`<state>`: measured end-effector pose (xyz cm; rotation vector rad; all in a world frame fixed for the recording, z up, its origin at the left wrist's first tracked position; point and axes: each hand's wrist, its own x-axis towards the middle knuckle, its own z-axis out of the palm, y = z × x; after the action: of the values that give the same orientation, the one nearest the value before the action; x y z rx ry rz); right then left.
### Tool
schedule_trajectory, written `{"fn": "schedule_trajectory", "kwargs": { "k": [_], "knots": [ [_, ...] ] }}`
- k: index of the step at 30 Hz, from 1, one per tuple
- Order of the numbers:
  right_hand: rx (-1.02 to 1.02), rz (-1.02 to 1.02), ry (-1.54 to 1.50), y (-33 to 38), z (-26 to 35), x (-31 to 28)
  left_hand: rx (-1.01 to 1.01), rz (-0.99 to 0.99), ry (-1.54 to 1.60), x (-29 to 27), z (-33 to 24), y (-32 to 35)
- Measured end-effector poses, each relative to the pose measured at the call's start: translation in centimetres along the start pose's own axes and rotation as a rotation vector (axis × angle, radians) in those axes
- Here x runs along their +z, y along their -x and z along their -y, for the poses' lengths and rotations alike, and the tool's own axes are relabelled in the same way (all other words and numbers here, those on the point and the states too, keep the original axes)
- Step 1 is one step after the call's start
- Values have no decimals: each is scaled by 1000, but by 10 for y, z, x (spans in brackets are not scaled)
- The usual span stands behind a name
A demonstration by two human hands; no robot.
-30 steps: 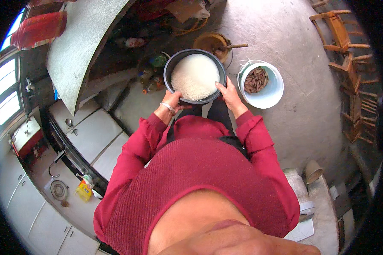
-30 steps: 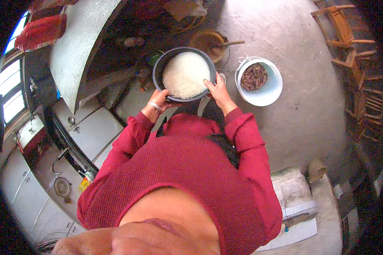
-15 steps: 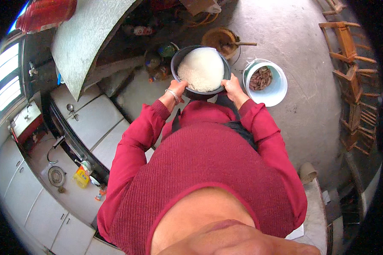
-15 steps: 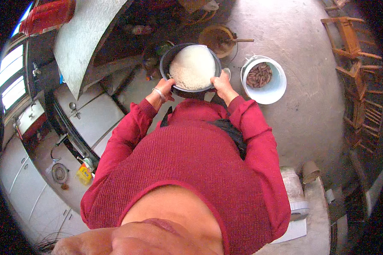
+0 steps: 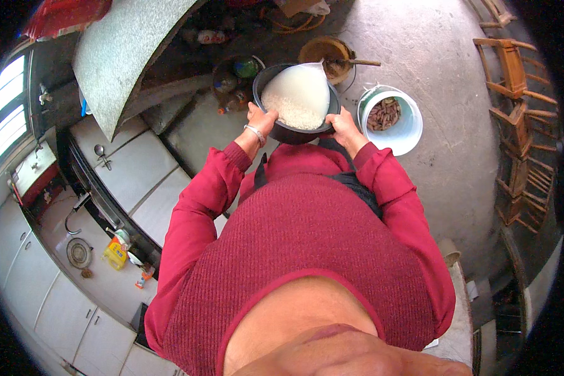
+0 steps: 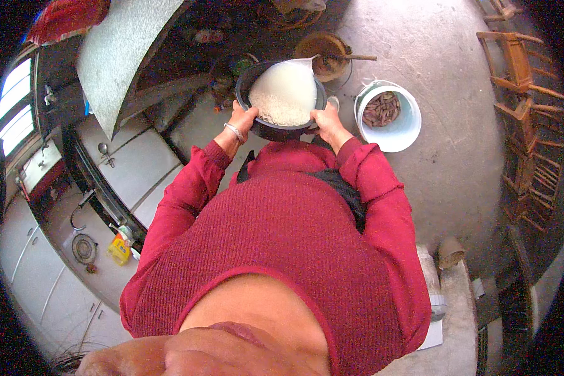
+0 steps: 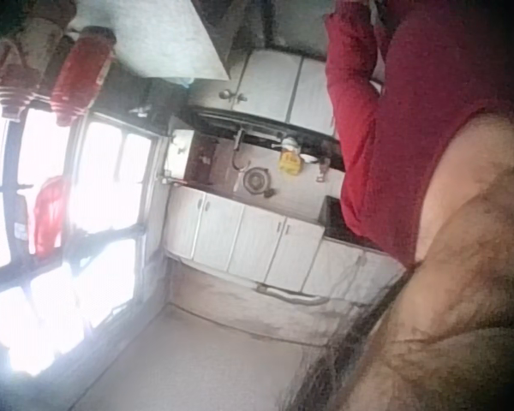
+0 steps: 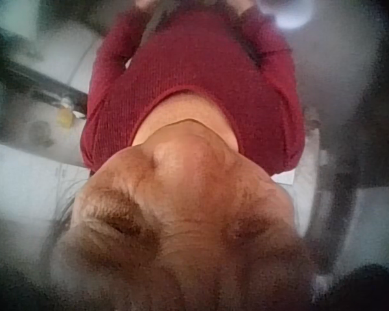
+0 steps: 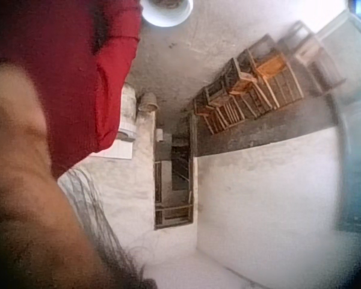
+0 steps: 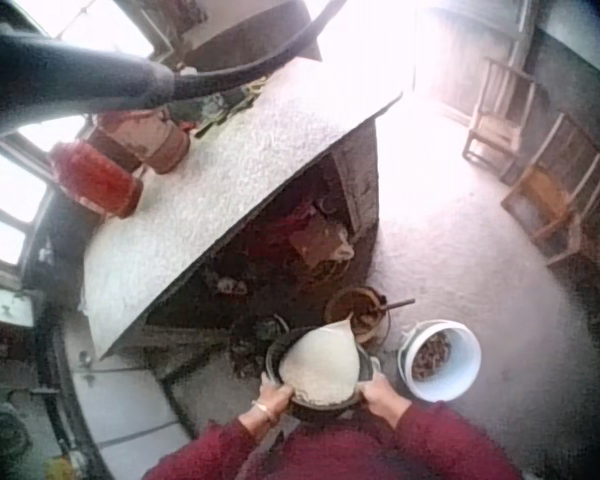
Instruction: The person washes rice in a black pot by adding water from a tap and a bucket, swirling the rice by hand, and draining the water.
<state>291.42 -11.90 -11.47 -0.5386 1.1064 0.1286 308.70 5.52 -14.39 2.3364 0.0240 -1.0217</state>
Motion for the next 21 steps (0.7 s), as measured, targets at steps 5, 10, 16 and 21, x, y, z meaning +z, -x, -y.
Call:
{"fn": "schedule_trajectory", "kwargs": {
  "k": [5, 10, 16, 21],
  "knots": [
    [14, -2, -11, 5, 3, -1, 33, -6, -60, -3, -20, 10],
    [9, 8, -39, -5, -7, -12, -33, 173, -68, -15, -46, 24],
    [42, 0, -11, 5, 0, -12, -43, 156, -84, -10, -43, 23],
    [43, -6, -14, 3, -3, -15, -8, 146, -108, -9, -44, 24]
  ]
}}
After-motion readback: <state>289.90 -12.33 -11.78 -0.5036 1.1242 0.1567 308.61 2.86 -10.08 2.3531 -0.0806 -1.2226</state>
